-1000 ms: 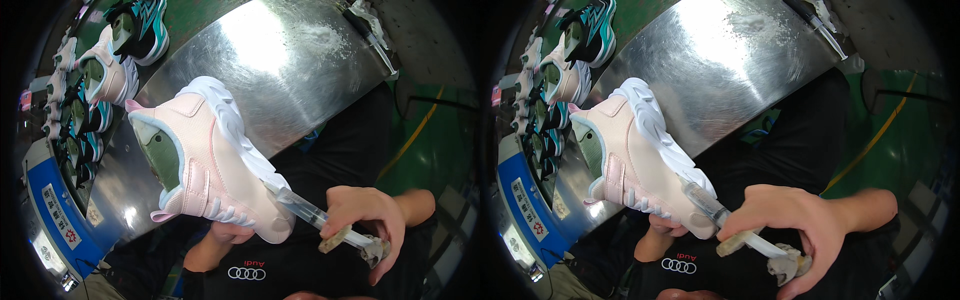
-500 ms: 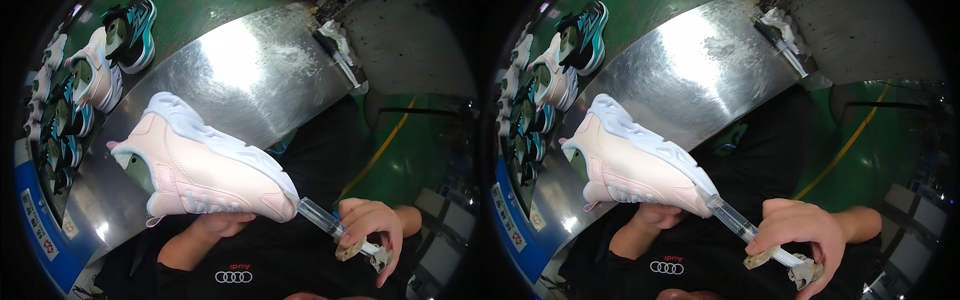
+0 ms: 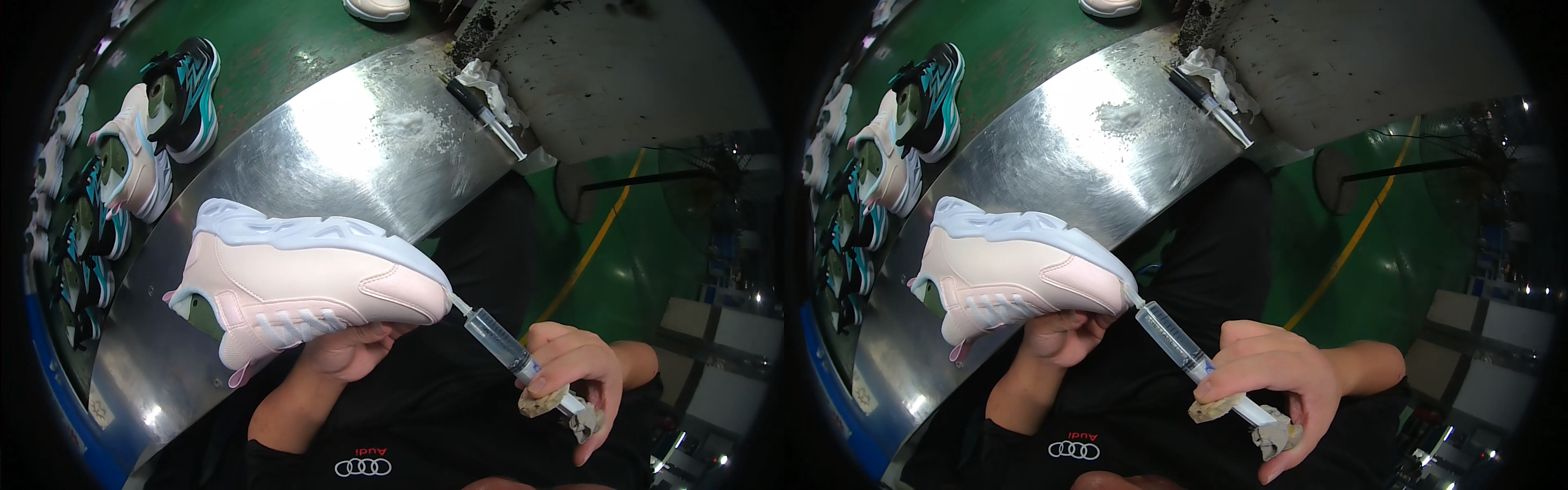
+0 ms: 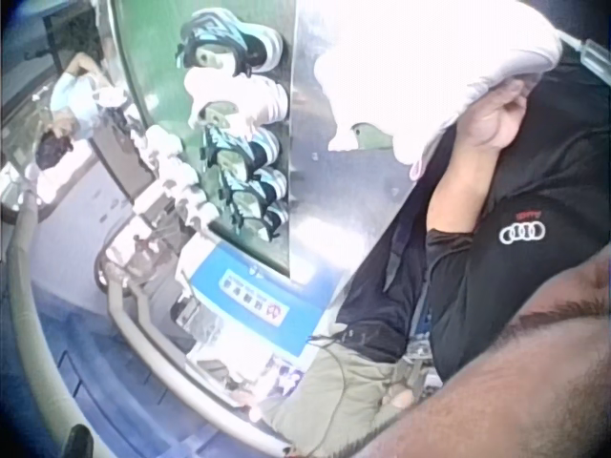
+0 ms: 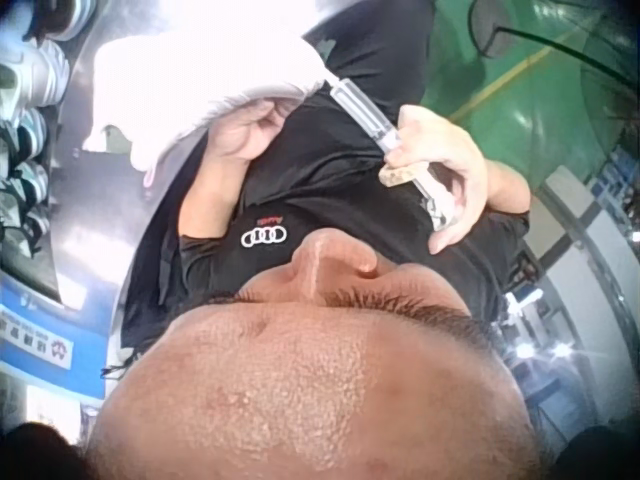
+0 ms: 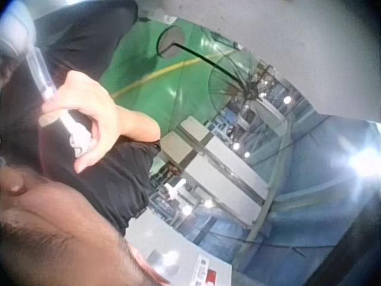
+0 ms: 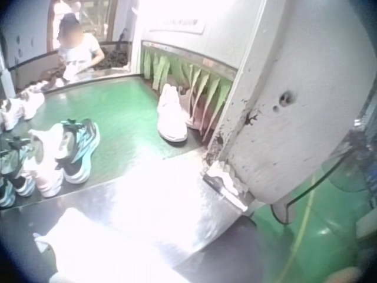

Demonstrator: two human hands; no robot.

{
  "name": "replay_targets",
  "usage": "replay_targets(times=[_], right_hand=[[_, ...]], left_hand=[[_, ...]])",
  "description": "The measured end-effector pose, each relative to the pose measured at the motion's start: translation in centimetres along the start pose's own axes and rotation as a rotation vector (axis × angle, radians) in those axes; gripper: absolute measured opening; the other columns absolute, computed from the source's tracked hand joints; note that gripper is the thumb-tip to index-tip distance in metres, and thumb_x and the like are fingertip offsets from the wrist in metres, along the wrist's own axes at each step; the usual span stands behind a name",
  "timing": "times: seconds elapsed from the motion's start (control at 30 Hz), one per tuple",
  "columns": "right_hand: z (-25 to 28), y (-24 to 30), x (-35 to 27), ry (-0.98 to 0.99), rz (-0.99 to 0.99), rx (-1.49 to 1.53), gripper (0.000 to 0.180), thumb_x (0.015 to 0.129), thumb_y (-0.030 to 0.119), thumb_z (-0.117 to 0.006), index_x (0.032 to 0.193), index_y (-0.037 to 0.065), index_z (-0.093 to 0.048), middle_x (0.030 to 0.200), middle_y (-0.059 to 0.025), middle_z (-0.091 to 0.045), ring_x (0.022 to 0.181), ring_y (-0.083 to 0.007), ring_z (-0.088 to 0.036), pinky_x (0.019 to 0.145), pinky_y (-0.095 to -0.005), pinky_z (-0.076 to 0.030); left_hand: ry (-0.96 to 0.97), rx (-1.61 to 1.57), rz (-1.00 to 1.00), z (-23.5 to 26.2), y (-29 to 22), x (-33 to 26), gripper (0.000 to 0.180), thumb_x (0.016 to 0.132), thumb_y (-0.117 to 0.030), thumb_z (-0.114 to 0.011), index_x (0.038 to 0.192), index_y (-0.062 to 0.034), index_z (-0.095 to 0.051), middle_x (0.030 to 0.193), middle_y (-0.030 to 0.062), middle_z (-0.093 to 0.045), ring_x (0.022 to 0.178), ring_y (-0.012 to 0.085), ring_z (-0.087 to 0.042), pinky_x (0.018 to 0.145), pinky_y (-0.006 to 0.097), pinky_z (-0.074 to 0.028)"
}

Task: The person applies a liquid substance along the seam between the upper and the sole of shoes using a syringe, then places the finished shoe on a conveyor belt and picks up the next one.

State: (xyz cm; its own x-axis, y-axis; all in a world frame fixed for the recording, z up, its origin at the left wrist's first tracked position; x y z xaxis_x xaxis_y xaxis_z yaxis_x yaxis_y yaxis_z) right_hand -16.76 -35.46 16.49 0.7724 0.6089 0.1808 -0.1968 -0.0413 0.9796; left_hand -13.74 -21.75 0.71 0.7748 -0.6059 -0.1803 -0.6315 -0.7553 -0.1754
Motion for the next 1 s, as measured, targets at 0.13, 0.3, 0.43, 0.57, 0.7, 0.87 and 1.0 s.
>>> replay_targets(times=[0.13,0.3,0.43,0.57,0.7,0.87,1.0], right_hand=[[-0.1,0.0,-0.1,-0.009,0.017,-0.059,0.07,0.057,0.047,-0.08,0.103,-0.001,-0.059,0.089,-0.0138,-0.063,0.066,-0.0181,-0.05,0.055,-0.0275,-0.032],[-0.4,0.1,0.0,-0.026,0.032,-0.141,0.069,0.057,0.049,-0.08,0.102,0.002,-0.06,0.085,-0.0073,-0.061,0.062,-0.0151,-0.043,0.054,-0.0259,-0.03],[-0.7,0.1,0.2,-0.002,0.026,-0.207,0.067,0.057,0.05,-0.079,0.101,0.004,-0.061,0.082,-0.0051,-0.06,0.061,-0.0143,-0.04,0.053,-0.0253,-0.028],[-1.3,0.1,0.2,0.044,0.053,-0.36,0.056,0.066,0.042,-0.074,0.103,0.002,-0.06,0.091,-0.0047,-0.064,0.057,-0.014,-0.045,0.053,-0.0264,-0.029],[-2.1,-0.4,0.4,0.035,0.108,-0.496,0.049,0.066,0.042,-0.073,0.097,0.005,-0.063,0.083,-0.0035,-0.06,0.054,-0.0147,-0.04,0.049,-0.0258,-0.03],[-2.9,-0.9,0.2,0.026,0.177,-0.628,0.048,0.063,0.04,-0.073,0.096,0.006,-0.064,0.077,-0.0033,-0.055,0.053,-0.0153,-0.039,0.047,-0.0263,-0.031],[-3.4,-1.4,0.3,0.026,0.205,-0.682,0.048,0.063,0.04,-0.073,0.097,0.007,-0.064,0.075,-0.0026,-0.054,0.053,-0.0154,-0.039,0.046,-0.0262,-0.03]], left_hand=[[0.05,-0.01,0.011,-0.1,0.1,0.5,0.061,0.073,-0.001,-0.067,0.128,-0.0094,-0.042,0.115,0.0109,-0.058,0.107,0.0256,-0.057,0.09,0.036,-0.049],[0.02,-0.024,-0.022,-0.7,-0.2,1.2,0.063,0.074,0.001,-0.068,0.129,-0.0146,-0.042,0.118,0.0078,-0.056,0.109,0.0236,-0.056,0.093,0.036,-0.049],[0.085,-0.147,-0.024,-0.8,-0.2,1.3,0.046,0.078,0.005,-0.061,0.121,-0.0082,-0.05,0.115,0.0109,-0.058,0.109,0.0242,-0.056,0.095,0.036,-0.046],[0.086,-0.179,-0.008,-0.7,-0.1,1.6,0.038,0.079,0.004,-0.061,0.115,-0.0078,-0.055,0.112,0.0088,-0.06,0.105,0.0208,-0.058,0.089,0.032,-0.05],[0.09,-0.191,-0.012,-0.6,-0.1,1.5,0.036,0.081,0.002,-0.06,0.115,-0.0085,-0.055,0.111,0.0073,-0.06,0.103,0.0196,-0.059,0.085,0.031,-0.052],[0.06,-0.188,0.017,-0.3,0.1,1.4,0.034,0.082,0.001,-0.06,0.115,-0.0086,-0.055,0.11,0.0071,-0.06,0.102,0.0191,-0.059,0.082,0.029,-0.054],[0.024,-0.178,0.01,-0.5,-0.2,1.1,0.033,0.083,-0.001,-0.06,0.114,-0.008,-0.054,0.108,0.0072,-0.06,0.1,0.0186,-0.06,0.078,0.028,-0.055]])
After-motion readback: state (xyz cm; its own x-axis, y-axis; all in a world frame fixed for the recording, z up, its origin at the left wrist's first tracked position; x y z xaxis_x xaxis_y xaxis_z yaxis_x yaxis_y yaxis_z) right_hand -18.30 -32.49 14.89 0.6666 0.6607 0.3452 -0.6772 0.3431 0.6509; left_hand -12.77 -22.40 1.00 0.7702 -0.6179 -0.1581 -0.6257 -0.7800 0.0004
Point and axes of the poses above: each hand's wrist, its own x-axis towards the middle knuckle, its own z-axis out of the back of the hand, y = z × x, the point moved 8 cm from there along x, towards the middle knuckle
